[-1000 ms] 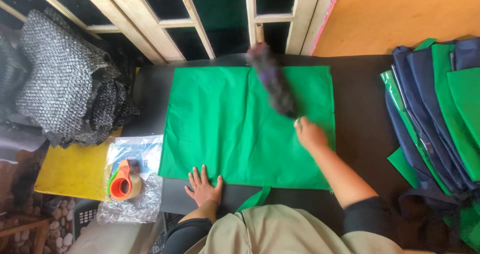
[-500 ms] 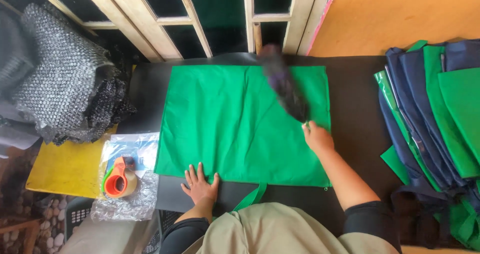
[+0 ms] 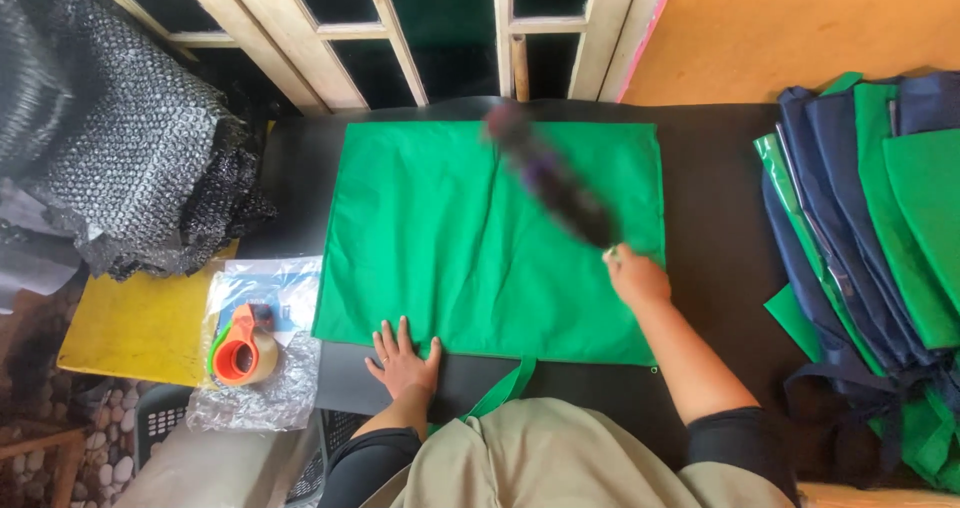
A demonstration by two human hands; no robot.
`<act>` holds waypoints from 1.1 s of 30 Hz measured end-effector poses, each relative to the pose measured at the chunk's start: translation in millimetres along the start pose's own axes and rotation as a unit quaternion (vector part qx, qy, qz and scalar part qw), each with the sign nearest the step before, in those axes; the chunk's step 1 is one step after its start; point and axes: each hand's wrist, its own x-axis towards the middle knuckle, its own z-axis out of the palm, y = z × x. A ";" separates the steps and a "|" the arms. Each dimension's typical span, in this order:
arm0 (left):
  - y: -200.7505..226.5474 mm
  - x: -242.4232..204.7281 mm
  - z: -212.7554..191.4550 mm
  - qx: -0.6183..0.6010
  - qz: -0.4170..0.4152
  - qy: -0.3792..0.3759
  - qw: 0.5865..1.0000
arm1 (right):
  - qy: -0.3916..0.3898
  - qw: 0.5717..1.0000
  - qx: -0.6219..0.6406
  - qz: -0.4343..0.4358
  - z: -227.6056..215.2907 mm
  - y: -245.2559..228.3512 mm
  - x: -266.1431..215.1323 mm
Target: The person dusts a green tote bag with a feather duster, places a bubble-wrapped item inside, adds a small blue card, and folds the bag closed. The person dusts the exterior again before setting the duster aside.
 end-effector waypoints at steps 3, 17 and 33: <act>-1.0 0.1 -0.1 0.006 -0.001 -0.007 1.000 | 0.020 0.996 0.089 0.022 -15.3 -8.9 -17.4; 0.3 0.9 0.1 0.008 0.008 0.010 1.000 | 0.084 0.988 -0.097 0.083 56.0 176.5 -48.7; -0.7 0.0 -0.7 0.004 0.004 0.005 1.000 | 0.051 0.995 -0.049 0.077 25.6 144.3 -69.5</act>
